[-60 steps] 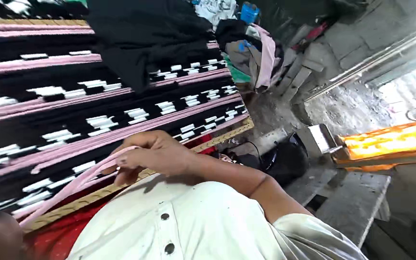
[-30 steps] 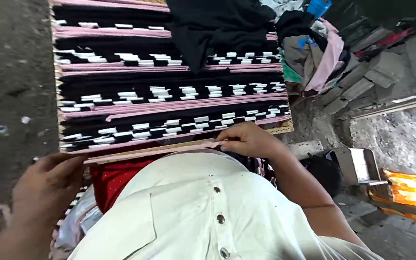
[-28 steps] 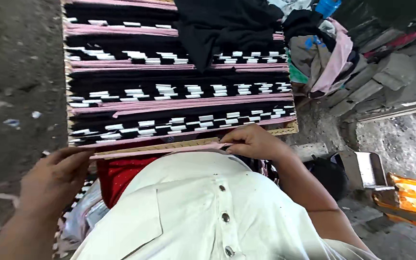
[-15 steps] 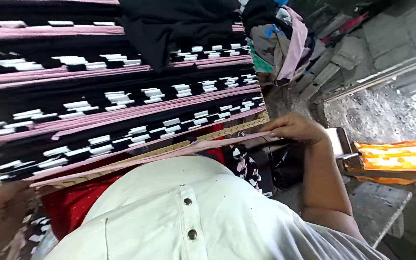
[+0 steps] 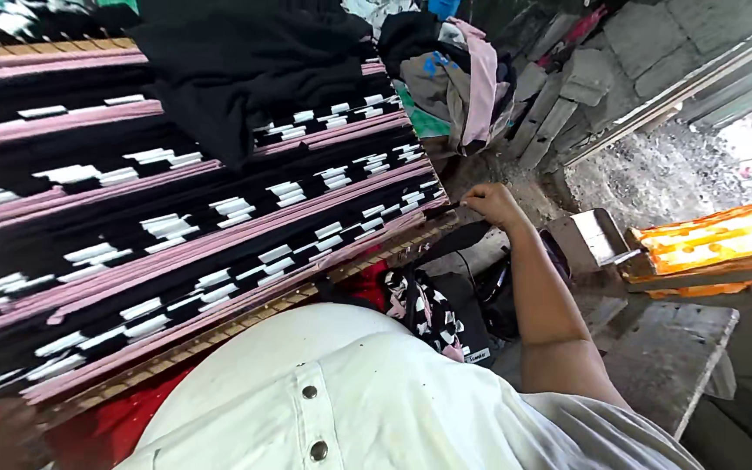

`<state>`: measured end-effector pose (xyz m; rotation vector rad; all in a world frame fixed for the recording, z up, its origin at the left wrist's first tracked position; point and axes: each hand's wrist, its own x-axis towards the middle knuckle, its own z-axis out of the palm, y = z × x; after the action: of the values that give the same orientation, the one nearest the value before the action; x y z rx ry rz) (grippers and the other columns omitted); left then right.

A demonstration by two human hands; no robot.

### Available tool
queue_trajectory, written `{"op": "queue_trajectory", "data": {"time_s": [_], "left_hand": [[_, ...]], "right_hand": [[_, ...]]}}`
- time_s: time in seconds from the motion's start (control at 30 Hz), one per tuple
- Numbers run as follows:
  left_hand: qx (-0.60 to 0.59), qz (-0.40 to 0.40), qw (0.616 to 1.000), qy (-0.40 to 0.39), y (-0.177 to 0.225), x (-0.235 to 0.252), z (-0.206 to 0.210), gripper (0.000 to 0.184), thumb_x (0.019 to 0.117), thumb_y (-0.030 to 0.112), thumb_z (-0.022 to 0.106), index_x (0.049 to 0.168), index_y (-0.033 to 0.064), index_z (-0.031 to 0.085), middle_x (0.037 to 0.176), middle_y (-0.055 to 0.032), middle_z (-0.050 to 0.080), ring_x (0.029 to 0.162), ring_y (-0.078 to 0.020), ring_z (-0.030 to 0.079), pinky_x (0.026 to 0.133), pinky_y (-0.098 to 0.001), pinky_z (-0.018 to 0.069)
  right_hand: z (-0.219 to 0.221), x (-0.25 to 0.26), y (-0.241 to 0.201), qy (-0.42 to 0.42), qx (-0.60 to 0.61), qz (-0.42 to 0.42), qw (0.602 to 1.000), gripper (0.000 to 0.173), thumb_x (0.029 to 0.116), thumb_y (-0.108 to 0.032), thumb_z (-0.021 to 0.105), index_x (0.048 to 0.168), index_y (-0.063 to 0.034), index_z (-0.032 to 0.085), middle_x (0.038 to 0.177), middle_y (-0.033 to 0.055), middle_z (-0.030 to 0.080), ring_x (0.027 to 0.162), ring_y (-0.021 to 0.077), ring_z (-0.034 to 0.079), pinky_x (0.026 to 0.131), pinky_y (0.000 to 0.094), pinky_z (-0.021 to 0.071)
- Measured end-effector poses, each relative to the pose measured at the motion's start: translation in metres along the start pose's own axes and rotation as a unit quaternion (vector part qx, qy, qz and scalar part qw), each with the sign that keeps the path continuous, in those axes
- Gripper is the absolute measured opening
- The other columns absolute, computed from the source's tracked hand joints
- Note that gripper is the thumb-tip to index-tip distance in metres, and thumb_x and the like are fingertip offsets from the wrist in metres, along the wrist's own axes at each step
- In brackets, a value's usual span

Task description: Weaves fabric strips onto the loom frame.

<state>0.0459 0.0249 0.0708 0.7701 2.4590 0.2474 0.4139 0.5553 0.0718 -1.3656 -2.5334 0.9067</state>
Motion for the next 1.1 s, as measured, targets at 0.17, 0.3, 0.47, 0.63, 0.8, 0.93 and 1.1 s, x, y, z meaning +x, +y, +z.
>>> {"op": "queue_trajectory", "data": {"time_s": [0.17, 0.3, 0.47, 0.63, 0.8, 0.93, 1.1], "left_hand": [[0.026, -0.055, 0.998, -0.010, 0.027, -0.005, -0.007, 0.043, 0.1115, 0.013, 0.031, 0.136, -0.0134, 0.054, 0.138, -0.0318, 0.057, 0.135, -0.0351, 0.054, 0.117, -0.0437, 0.0351], [0.037, -0.049, 0.998, -0.017, 0.023, -0.003, -0.007, 0.042, 0.1110, 0.013, 0.032, 0.134, -0.0134, 0.055, 0.136, -0.0328, 0.058, 0.133, -0.0380, 0.055, 0.115, -0.0465, 0.0364], [0.022, -0.054, 0.998, -0.002, 0.023, -0.005, -0.002, 0.043, 0.1105, 0.012, 0.030, 0.133, -0.0139, 0.057, 0.136, -0.0324, 0.059, 0.133, -0.0359, 0.055, 0.116, -0.0448, 0.0360], [-0.028, -0.085, 0.995, 0.034, 0.027, -0.008, 0.002, 0.040, 0.1094, 0.009, 0.034, 0.134, -0.0142, 0.056, 0.136, -0.0300, 0.060, 0.133, -0.0311, 0.056, 0.115, -0.0381, 0.0357], [-0.014, -0.079, 0.996, 0.036, 0.021, -0.003, 0.007, 0.040, 0.1090, 0.012, 0.039, 0.123, -0.0174, 0.062, 0.130, -0.0336, 0.061, 0.129, -0.0362, 0.058, 0.113, -0.0425, 0.0385], [-0.011, -0.053, 0.997, 0.061, 0.014, 0.001, 0.014, 0.037, 0.1075, 0.009, 0.040, 0.116, -0.0186, 0.064, 0.127, -0.0348, 0.062, 0.129, -0.0394, 0.057, 0.114, -0.0453, 0.0378], [-0.003, -0.016, 0.991, 0.134, 0.013, -0.001, 0.024, 0.034, 0.1058, 0.007, 0.044, 0.107, -0.0187, 0.067, 0.117, -0.0353, 0.066, 0.121, -0.0438, 0.062, 0.108, -0.0486, 0.0438]], "right_hand": [[0.023, 0.007, 0.001, 0.063, 0.006, 0.016, 0.998, 0.017, 0.0995, -0.017, 0.065, 0.103, -0.0027, 0.074, 0.097, 0.0134, 0.072, 0.091, 0.0241, 0.067, 0.087, 0.0495, 0.0517], [0.031, 0.006, 0.006, 0.069, 0.013, 0.046, 0.996, 0.017, 0.0987, -0.016, 0.066, 0.108, -0.0037, 0.074, 0.098, 0.0138, 0.072, 0.089, 0.0251, 0.066, 0.085, 0.0504, 0.0518], [0.044, -0.013, -0.006, 0.106, -0.002, 0.084, 0.991, 0.021, 0.1002, -0.016, 0.062, 0.115, -0.0053, 0.073, 0.102, 0.0164, 0.072, 0.093, 0.0306, 0.069, 0.087, 0.0553, 0.0532], [0.052, -0.030, -0.030, 0.090, -0.055, 0.123, 0.987, 0.023, 0.1014, -0.015, 0.056, 0.114, -0.0052, 0.073, 0.107, 0.0189, 0.072, 0.103, 0.0371, 0.069, 0.089, 0.0619, 0.0514], [0.053, -0.037, -0.042, 0.058, -0.101, 0.139, 0.983, 0.023, 0.1015, -0.015, 0.054, 0.108, -0.0048, 0.072, 0.103, 0.0198, 0.072, 0.100, 0.0390, 0.069, 0.084, 0.0631, 0.0519], [0.056, -0.042, -0.048, 0.061, -0.084, 0.153, 0.983, 0.023, 0.1013, -0.014, 0.055, 0.113, -0.0052, 0.073, 0.108, 0.0196, 0.072, 0.105, 0.0376, 0.069, 0.088, 0.0621, 0.0515], [0.057, -0.047, -0.047, 0.055, -0.042, 0.164, 0.984, 0.027, 0.0989, -0.012, 0.059, 0.122, -0.0041, 0.070, 0.114, 0.0195, 0.071, 0.108, 0.0359, 0.067, 0.093, 0.0599, 0.0514]]}}
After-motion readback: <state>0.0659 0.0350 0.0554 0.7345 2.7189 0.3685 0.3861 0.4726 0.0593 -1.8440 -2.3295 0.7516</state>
